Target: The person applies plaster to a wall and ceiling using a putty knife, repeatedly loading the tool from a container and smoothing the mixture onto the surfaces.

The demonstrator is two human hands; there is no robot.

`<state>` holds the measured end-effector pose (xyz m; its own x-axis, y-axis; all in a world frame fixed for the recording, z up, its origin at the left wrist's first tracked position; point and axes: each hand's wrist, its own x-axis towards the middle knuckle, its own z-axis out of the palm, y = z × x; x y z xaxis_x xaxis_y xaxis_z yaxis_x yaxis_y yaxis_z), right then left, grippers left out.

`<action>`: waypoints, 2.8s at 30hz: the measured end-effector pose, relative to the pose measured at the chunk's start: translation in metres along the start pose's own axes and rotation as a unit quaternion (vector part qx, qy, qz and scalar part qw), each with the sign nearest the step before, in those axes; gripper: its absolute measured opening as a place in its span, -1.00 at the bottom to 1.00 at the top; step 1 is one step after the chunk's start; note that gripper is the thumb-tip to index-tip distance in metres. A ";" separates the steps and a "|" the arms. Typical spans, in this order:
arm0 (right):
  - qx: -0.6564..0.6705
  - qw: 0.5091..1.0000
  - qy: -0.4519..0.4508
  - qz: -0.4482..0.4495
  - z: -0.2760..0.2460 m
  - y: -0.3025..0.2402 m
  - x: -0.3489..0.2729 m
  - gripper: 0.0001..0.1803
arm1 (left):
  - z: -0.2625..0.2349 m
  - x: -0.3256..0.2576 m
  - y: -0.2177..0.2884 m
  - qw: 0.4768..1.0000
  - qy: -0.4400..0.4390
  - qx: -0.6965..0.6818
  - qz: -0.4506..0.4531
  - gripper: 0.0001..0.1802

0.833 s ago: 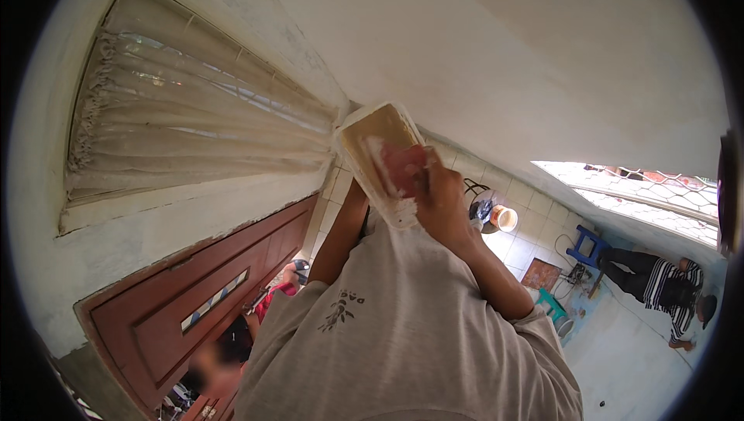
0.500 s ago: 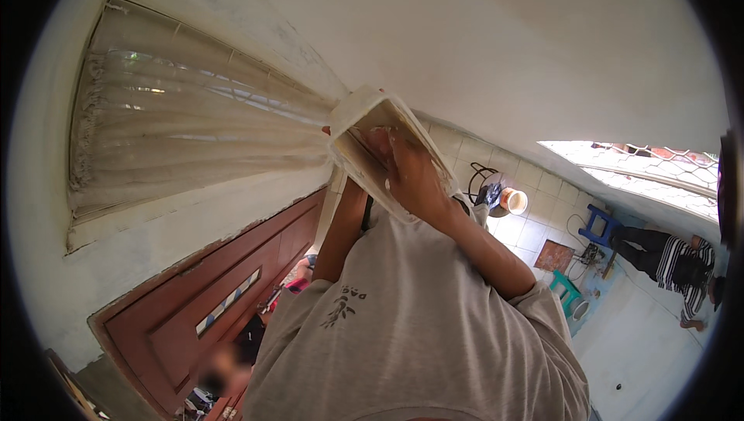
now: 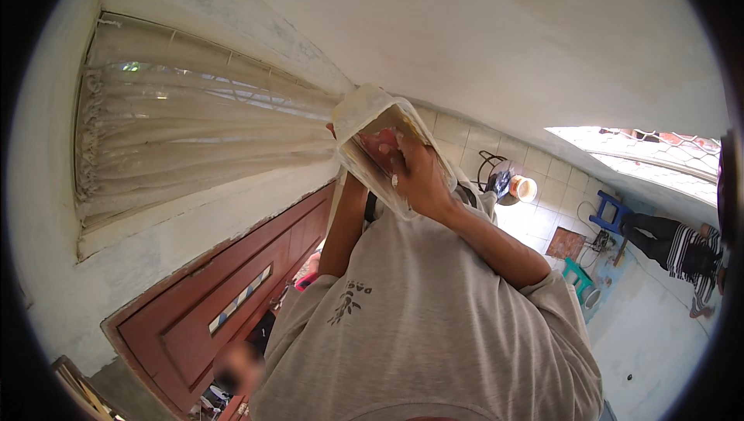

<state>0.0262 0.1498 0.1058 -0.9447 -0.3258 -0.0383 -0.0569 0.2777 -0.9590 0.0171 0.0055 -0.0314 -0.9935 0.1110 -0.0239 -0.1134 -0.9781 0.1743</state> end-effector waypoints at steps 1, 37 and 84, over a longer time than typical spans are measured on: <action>0.015 1.000 -0.005 0.018 -0.001 -0.004 -0.002 -0.77 | 0.000 0.000 -0.001 1.000 -0.001 -0.001 -0.002 0.11; -0.032 0.999 -0.008 0.014 -0.004 0.001 0.020 -0.62 | -0.019 0.010 0.000 0.997 -0.027 0.069 0.007 0.19; 0.666 0.722 -0.063 0.174 -0.082 0.045 0.123 -0.75 | -0.024 -0.047 0.018 0.954 0.210 0.132 0.167 -0.02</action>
<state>-0.1192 0.1960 0.0810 -0.7859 -0.5479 -0.2866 0.6168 -0.7272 -0.3012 0.0621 -0.0215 -0.0510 -0.8918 -0.3333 -0.3058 0.1575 -0.8625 0.4809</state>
